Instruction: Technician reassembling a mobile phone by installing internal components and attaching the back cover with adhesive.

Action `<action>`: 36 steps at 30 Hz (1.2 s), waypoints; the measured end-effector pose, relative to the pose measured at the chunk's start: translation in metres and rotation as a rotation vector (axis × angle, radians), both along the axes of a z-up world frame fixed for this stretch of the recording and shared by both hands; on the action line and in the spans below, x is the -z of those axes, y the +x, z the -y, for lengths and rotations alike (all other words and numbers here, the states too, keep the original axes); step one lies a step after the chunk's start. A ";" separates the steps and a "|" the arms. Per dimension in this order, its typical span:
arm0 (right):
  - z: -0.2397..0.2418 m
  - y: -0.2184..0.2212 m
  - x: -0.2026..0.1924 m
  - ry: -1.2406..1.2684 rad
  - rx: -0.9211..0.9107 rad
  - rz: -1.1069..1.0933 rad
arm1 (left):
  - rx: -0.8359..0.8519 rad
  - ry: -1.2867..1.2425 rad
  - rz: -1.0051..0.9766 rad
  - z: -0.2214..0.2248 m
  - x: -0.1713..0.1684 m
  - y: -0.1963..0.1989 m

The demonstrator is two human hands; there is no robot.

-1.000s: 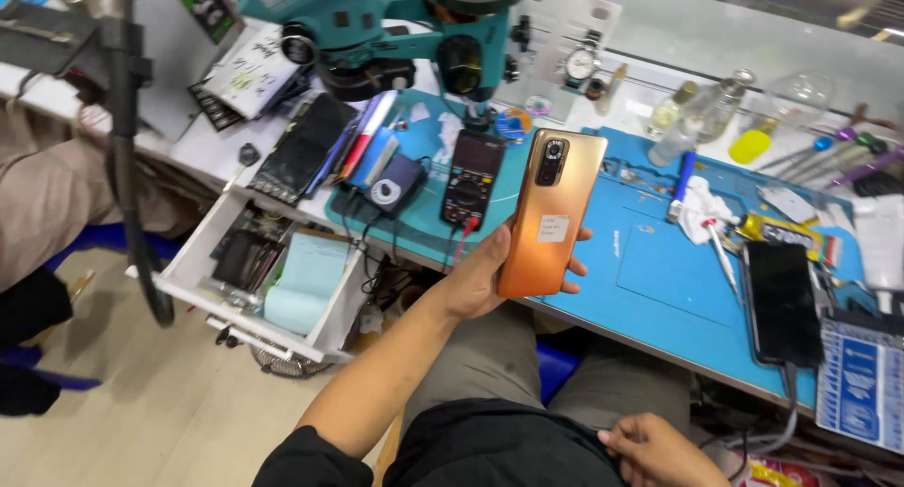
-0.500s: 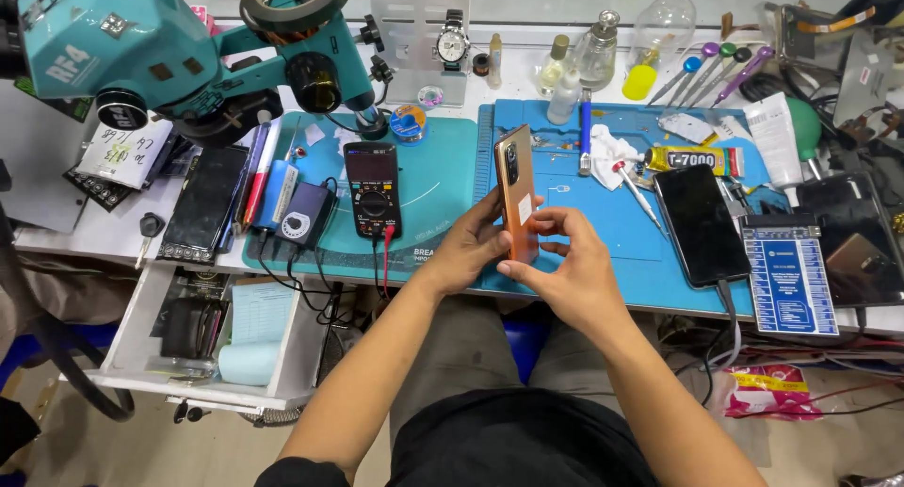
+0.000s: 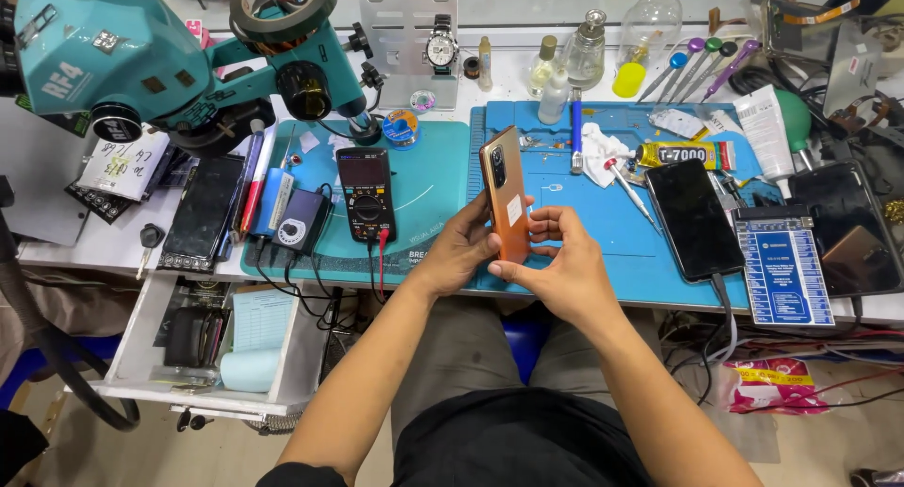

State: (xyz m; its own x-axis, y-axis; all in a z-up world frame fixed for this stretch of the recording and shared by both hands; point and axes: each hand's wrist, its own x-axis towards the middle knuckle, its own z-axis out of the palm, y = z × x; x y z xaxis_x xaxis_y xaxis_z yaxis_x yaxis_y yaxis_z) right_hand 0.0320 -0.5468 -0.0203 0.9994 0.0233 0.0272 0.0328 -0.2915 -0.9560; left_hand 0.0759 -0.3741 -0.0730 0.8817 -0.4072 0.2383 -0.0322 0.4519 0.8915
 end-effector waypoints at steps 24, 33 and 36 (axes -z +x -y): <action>0.022 0.016 0.010 0.197 -0.097 -0.080 | 0.001 -0.179 -0.063 0.003 0.029 0.011; 0.033 0.019 0.036 0.417 -0.099 0.017 | 0.031 -0.319 -0.184 0.006 0.002 0.001; 0.031 0.010 0.026 0.357 0.001 0.061 | 0.014 -0.364 -0.210 0.007 0.000 0.001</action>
State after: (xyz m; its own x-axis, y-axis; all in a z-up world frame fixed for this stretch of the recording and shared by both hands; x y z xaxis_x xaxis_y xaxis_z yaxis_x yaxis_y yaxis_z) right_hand 0.0418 -0.5778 -0.0462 0.9957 0.0006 0.0929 0.0927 0.0599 -0.9939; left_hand 0.0767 -0.3815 -0.0732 0.9215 -0.3419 0.1844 0.1415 0.7375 0.6604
